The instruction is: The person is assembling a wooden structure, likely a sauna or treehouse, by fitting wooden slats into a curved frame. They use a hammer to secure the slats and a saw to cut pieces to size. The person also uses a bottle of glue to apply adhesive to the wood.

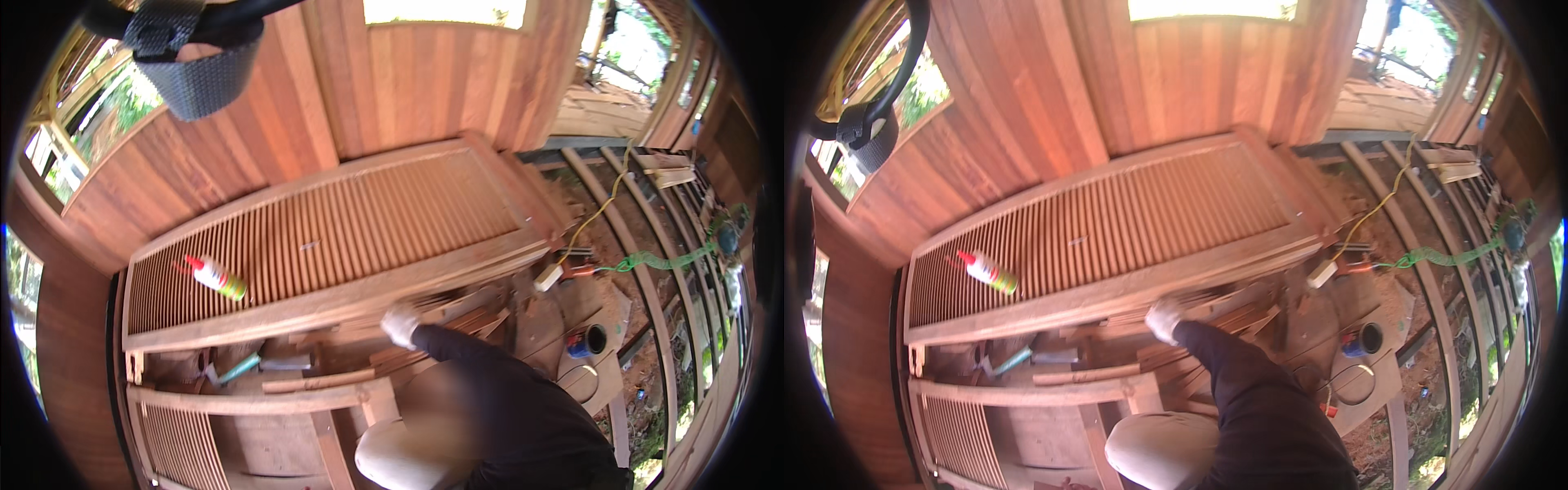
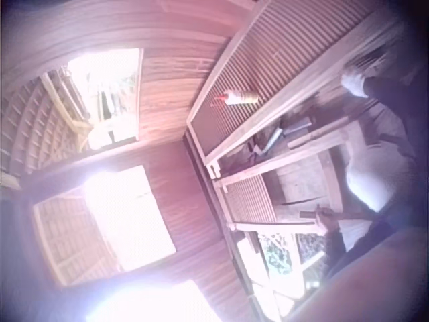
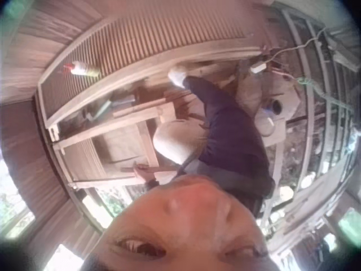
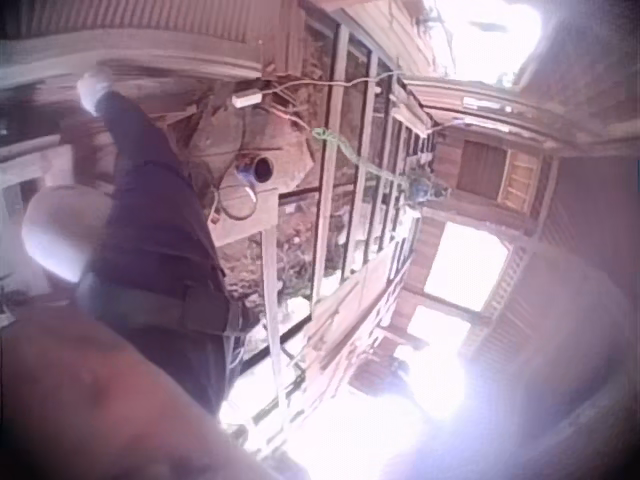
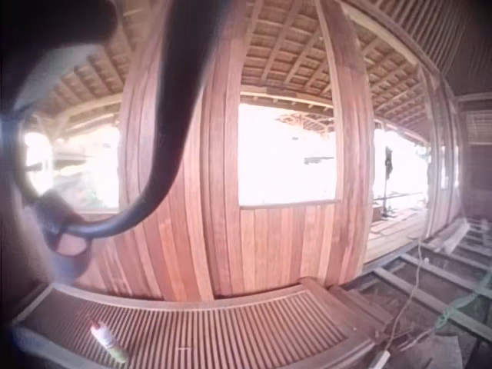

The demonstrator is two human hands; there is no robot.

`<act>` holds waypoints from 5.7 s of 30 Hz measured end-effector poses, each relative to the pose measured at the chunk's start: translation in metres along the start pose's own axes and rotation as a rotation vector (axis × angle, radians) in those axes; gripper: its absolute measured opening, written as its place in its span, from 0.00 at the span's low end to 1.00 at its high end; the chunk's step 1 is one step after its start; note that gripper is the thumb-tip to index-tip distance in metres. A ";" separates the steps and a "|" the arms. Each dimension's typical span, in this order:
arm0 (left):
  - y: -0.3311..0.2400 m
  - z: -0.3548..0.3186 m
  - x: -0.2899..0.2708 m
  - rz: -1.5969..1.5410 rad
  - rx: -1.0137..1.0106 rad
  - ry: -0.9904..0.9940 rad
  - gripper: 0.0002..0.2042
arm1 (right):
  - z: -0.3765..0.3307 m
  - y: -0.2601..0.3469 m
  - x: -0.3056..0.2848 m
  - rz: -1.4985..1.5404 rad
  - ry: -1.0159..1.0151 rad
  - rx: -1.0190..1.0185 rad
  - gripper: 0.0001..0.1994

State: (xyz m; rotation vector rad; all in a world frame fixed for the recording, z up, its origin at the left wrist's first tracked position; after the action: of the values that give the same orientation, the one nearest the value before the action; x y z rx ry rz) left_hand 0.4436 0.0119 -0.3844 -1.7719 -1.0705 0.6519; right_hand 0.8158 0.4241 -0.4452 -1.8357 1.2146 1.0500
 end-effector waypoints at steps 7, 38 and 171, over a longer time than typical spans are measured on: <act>-0.158 -0.056 0.133 0.187 0.649 0.305 0.27 | -0.149 0.009 -0.187 0.744 -0.726 -0.173 0.12; -0.301 -0.114 0.076 -0.677 0.793 0.518 0.24 | -0.317 0.286 -0.180 1.607 0.642 -0.998 0.17; -0.173 -0.097 -0.200 0.161 0.475 -0.448 0.10 | -0.078 -0.049 0.123 0.126 0.038 0.273 0.25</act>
State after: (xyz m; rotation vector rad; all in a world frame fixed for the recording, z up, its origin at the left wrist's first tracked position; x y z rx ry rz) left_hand 0.3587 -0.1753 -0.1912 -1.3325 -0.9591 1.3297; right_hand 0.9100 0.3251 -0.5159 -1.5922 1.4362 0.8696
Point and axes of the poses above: each hand's wrist, its own z-axis towards the middle knuckle, its own x-axis out of the palm, y = z × x, the point moved 9 cm from there along z, towards the middle knuckle, and after that the axes turned 11 degrees about x, right-handed, at the moved point
